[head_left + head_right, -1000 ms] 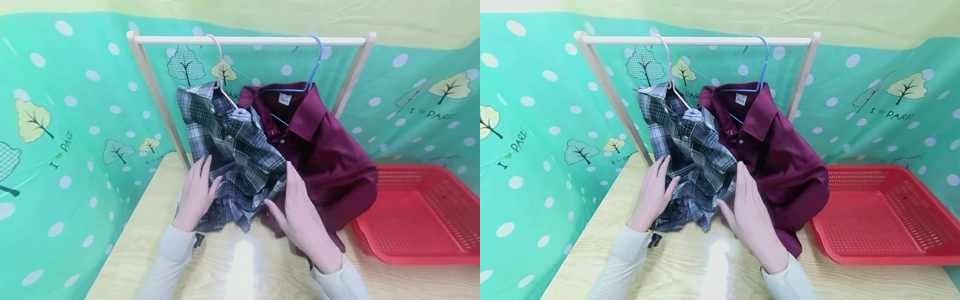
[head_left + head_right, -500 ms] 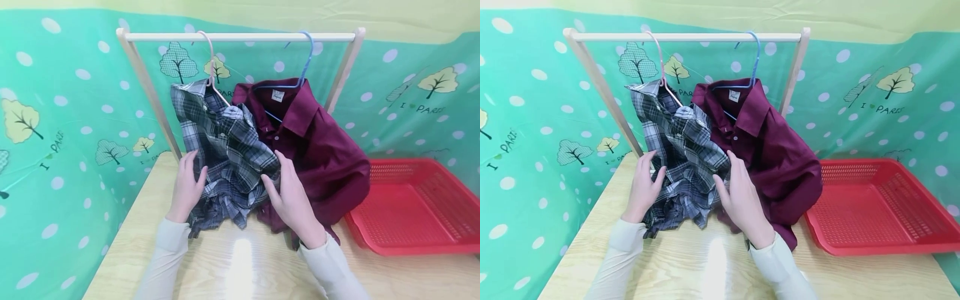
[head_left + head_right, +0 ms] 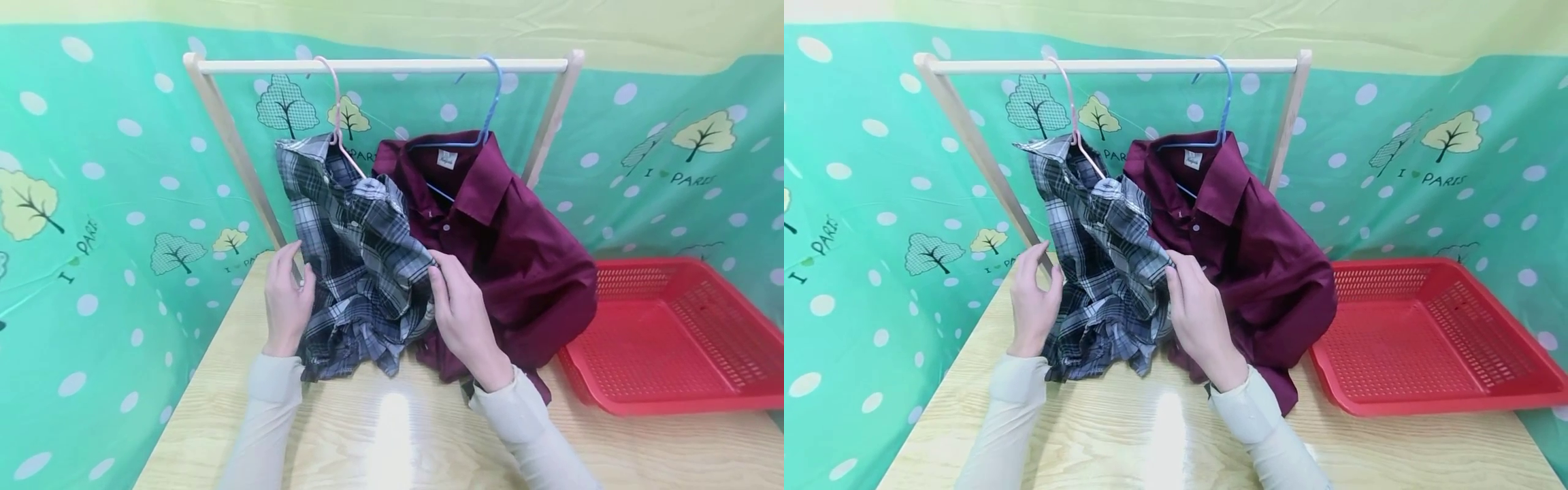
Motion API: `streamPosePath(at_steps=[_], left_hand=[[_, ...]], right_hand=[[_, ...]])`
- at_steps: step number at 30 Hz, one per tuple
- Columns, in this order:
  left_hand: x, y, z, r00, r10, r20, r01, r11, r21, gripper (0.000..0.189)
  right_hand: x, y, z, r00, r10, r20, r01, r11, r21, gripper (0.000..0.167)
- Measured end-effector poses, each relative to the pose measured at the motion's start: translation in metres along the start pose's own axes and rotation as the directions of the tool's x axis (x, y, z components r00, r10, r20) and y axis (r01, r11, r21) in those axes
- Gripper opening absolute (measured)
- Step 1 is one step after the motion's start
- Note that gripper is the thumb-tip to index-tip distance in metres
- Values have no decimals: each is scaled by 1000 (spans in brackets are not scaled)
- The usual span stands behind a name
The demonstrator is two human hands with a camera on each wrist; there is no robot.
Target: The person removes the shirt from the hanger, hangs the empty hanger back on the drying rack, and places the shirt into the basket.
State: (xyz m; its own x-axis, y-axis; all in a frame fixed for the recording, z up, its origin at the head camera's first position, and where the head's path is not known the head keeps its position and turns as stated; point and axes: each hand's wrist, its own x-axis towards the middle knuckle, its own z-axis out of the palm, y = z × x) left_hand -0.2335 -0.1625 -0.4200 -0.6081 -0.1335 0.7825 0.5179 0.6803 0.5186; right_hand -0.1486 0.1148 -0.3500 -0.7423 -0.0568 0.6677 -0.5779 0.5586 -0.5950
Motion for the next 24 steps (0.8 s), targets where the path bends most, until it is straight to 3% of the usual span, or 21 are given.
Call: streamPosePath(at_steps=[11, 18, 24], left_hand=[[11, -9, -6, 994, -91, -66, 92, 996, 6, 38], [20, -14, -11, 980, -154, -130, 154, 988, -11, 42], [27, -16, -9, 966, -241, -98, 241, 970, -5, 48]], right_hand=[[-2, 4, -1, 999, -17, -27, 16, 999, -31, 31], [-3, 5, 0, 998, -35, -48, 35, 999, -12, 30], [-3, 5, -3, 998, -35, -50, 36, 999, 15, 27]])
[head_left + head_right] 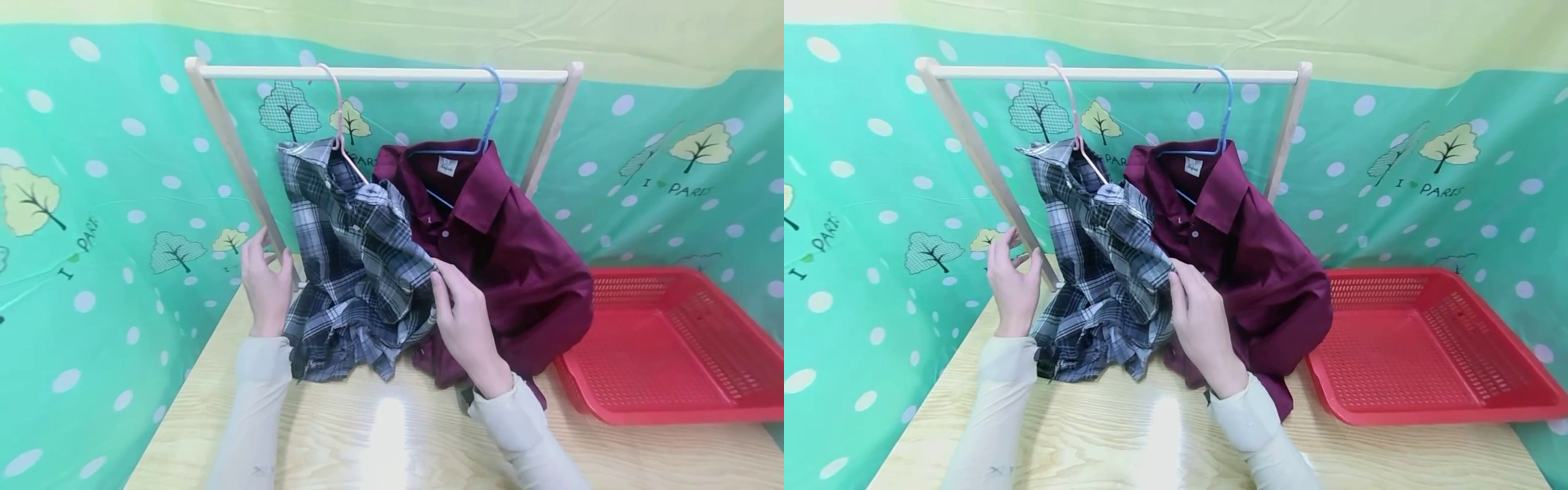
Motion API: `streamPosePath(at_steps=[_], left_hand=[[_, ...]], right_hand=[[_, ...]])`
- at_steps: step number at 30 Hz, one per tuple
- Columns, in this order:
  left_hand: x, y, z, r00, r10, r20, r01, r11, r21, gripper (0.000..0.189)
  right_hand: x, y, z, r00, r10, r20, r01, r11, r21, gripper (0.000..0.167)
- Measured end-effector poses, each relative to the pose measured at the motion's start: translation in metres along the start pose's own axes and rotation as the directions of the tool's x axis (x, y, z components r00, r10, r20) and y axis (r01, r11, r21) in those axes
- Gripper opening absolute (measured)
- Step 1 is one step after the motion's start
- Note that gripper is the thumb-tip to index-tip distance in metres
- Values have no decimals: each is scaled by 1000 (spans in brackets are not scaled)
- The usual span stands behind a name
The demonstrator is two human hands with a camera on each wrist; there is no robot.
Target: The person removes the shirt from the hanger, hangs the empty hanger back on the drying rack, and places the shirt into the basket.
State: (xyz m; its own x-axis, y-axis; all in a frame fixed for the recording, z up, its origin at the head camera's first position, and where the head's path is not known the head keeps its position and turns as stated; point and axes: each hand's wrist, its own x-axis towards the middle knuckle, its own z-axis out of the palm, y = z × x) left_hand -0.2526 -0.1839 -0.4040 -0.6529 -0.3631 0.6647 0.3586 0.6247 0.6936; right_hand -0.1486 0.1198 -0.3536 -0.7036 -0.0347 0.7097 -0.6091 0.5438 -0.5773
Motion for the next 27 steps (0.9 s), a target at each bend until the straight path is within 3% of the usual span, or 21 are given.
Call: streamPosePath(at_steps=[5, 10, 17, 21, 27], left_hand=[[5, 2, 2, 993, -103, -49, 105, 994, 24, 46], [14, -4, 3, 986, -125, -109, 132, 989, 61, 42], [20, -18, 7, 982, -186, -14, 186, 982, 14, 47], [20, -21, 12, 977, -209, 34, 208, 978, 17, 39], [21, -26, 14, 983, -185, -2, 184, 981, 58, 26]], right_hand=[[1, -2, -2, 999, 23, 26, -24, 999, 38, 27], [0, -4, -3, 999, 31, 32, -33, 999, 39, 27], [0, -5, -3, 998, 55, 40, -56, 998, 35, 30], [0, -6, -5, 996, 78, 41, -79, 996, 28, 34], [3, -6, -3, 996, 72, 47, -74, 996, 44, 33]])
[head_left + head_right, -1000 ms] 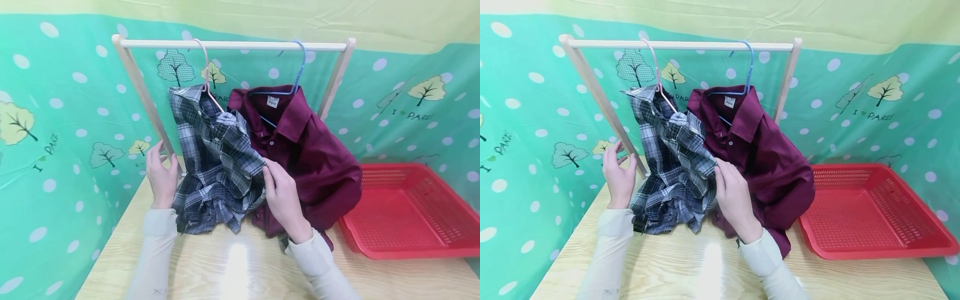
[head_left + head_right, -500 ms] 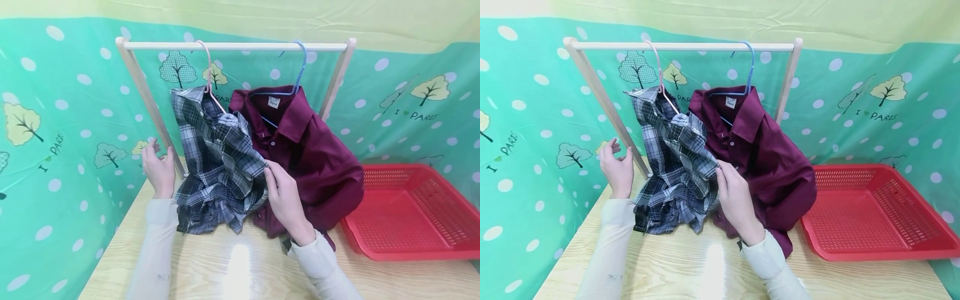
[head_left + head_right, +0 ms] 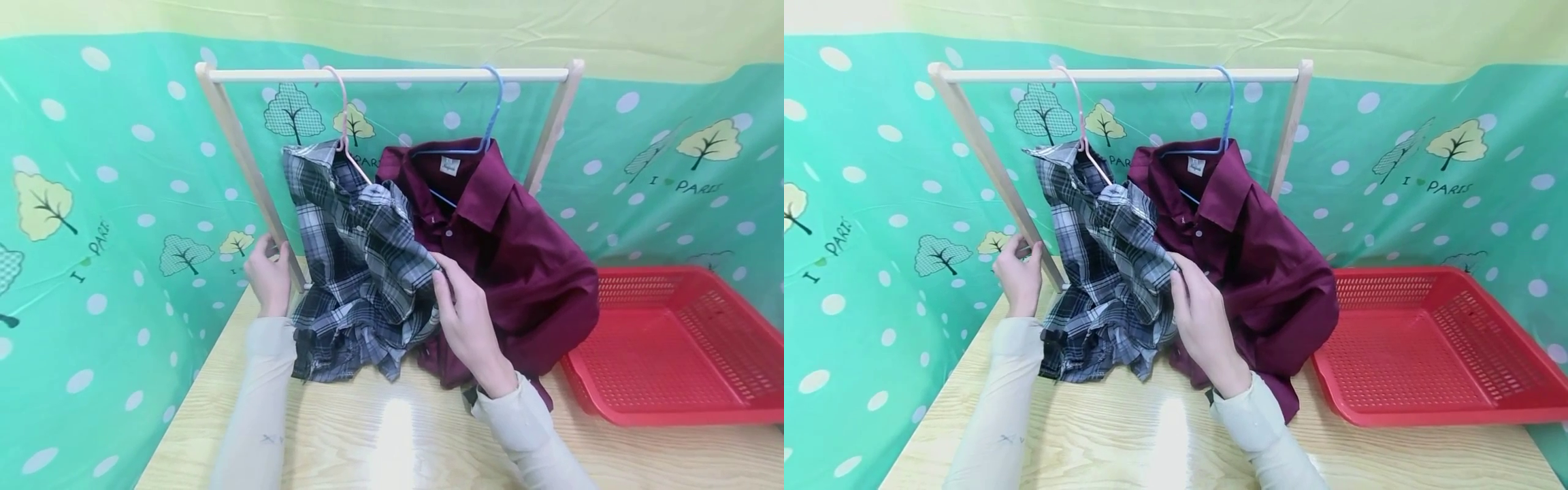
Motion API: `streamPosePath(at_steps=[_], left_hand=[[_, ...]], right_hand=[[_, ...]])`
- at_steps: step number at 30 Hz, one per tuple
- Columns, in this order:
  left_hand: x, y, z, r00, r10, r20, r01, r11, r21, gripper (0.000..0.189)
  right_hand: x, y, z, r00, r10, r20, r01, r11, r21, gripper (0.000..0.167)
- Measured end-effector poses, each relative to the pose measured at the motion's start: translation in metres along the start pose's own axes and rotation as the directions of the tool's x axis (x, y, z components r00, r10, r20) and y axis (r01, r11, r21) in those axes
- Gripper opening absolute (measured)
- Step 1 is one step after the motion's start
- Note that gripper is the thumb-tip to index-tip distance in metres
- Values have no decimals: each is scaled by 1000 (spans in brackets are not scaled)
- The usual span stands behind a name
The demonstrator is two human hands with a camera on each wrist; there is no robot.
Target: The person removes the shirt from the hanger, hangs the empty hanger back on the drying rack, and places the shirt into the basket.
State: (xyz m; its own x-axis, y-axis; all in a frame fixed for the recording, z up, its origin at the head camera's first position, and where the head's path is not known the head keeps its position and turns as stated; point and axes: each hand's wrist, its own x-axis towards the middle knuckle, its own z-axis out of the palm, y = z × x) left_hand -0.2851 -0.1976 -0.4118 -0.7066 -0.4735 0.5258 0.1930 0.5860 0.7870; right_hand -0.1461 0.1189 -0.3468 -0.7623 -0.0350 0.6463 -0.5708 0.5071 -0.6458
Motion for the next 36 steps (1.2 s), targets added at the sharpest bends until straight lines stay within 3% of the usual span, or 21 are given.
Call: streamPosePath(at_steps=[8, 20, 27, 36], left_hand=[[-1, -5, 3, 998, 21, -67, -21, 1000, -8, 23], [1, -8, 7, 997, 13, -76, -13, 1000, 6, 24], [2, -5, 12, 997, 22, -72, -23, 1000, -11, 25], [2, -7, 7, 997, 22, -74, -23, 1000, -16, 25]], right_hand=[[4, 0, 6, 1000, -13, -1, 13, 1000, 12, 30], [10, 4, 11, 996, -6, -87, 11, 999, 51, 27], [14, 6, 9, 997, 29, -75, -21, 994, 106, 27], [13, 7, 17, 996, 60, -60, -49, 985, 168, 31]])
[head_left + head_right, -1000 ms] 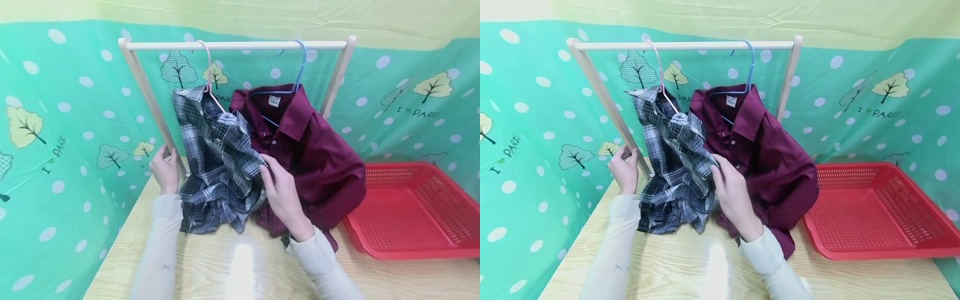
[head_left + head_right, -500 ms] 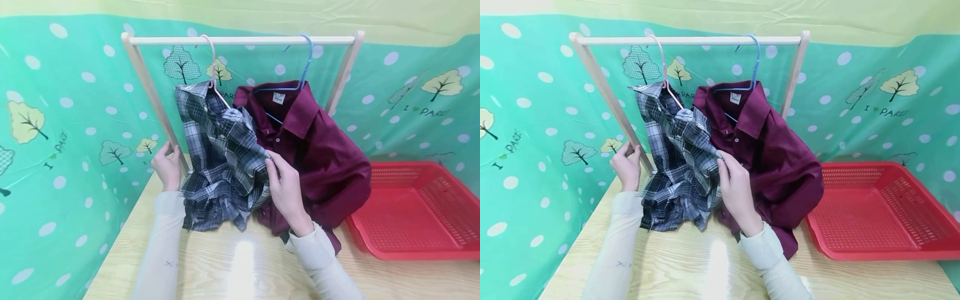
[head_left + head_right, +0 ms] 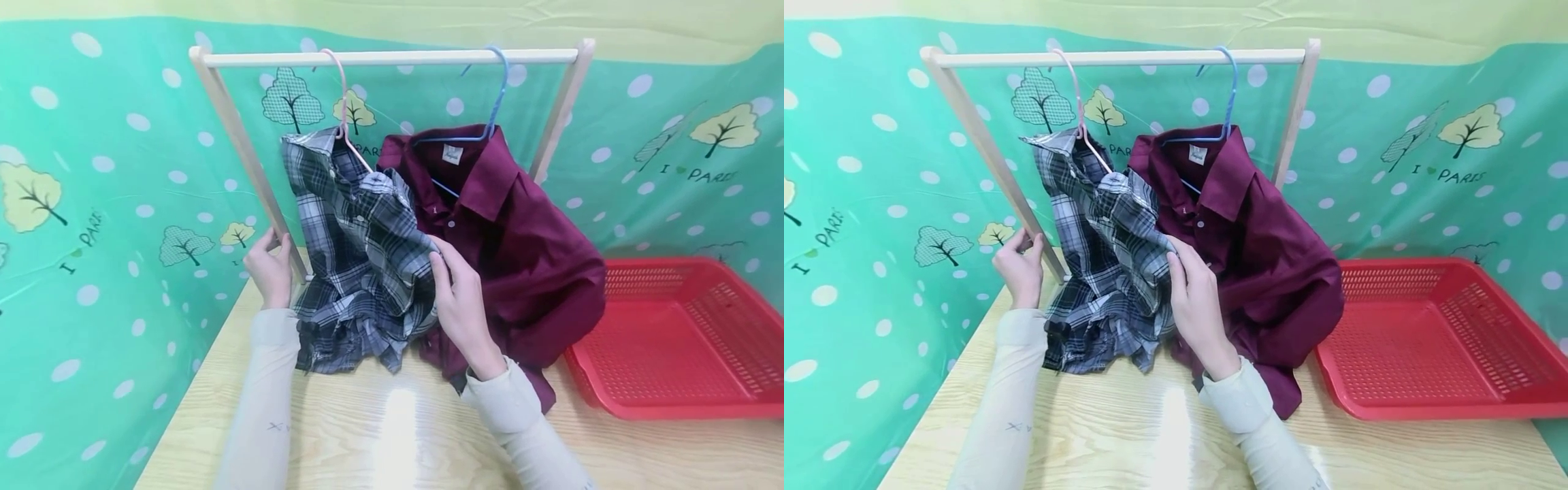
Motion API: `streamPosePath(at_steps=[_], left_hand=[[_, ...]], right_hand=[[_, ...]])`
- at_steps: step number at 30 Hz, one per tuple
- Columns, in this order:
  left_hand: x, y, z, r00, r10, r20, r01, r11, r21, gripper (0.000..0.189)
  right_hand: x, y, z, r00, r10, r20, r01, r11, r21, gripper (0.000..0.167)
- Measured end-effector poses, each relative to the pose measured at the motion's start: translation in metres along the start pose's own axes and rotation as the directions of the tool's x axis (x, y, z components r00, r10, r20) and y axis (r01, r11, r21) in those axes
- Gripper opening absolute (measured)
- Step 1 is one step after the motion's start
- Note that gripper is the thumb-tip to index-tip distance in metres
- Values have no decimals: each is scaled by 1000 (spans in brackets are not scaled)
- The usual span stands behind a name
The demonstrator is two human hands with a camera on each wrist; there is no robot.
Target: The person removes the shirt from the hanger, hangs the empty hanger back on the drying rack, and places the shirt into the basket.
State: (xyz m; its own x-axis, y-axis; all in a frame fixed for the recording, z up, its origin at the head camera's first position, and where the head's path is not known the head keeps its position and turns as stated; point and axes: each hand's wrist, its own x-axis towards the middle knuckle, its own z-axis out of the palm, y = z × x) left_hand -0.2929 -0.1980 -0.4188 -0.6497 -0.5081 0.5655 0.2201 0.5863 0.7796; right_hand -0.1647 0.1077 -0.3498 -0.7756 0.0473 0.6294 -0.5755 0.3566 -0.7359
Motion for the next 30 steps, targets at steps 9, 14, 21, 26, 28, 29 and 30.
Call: streamPosePath(at_steps=[9, 14, 21, 26, 28, 29, 30], left_hand=[[2, -2, -1, 1000, -3, 2, 3, 1000, -7, 26], [2, -2, -1, 1000, -3, 9, 3, 1000, -3, 27], [2, -2, -1, 1000, -13, 12, 13, 1000, -6, 29], [2, -2, -1, 1000, -9, 15, 9, 1000, -11, 28], [2, -1, -2, 1000, -6, 17, 6, 1000, -17, 26], [2, -1, -2, 1000, -5, 17, 5, 1000, -19, 26], [2, 0, -2, 1000, -5, 17, 6, 1000, -23, 25]], right_hand=[[1, -1, 6, 997, 55, -57, -50, 994, 101, 31], [3, -1, 8, 990, 79, -115, -59, 983, 172, 30], [5, -1, 8, 982, 96, -160, -58, 972, 227, 29], [6, -2, 8, 978, 82, -190, -35, 971, 238, 28], [7, -3, 8, 978, 72, -198, -24, 972, 235, 28], [8, -3, 7, 977, 66, -200, -19, 973, 230, 28], [8, -4, 7, 977, 61, -203, -13, 974, 228, 28]])
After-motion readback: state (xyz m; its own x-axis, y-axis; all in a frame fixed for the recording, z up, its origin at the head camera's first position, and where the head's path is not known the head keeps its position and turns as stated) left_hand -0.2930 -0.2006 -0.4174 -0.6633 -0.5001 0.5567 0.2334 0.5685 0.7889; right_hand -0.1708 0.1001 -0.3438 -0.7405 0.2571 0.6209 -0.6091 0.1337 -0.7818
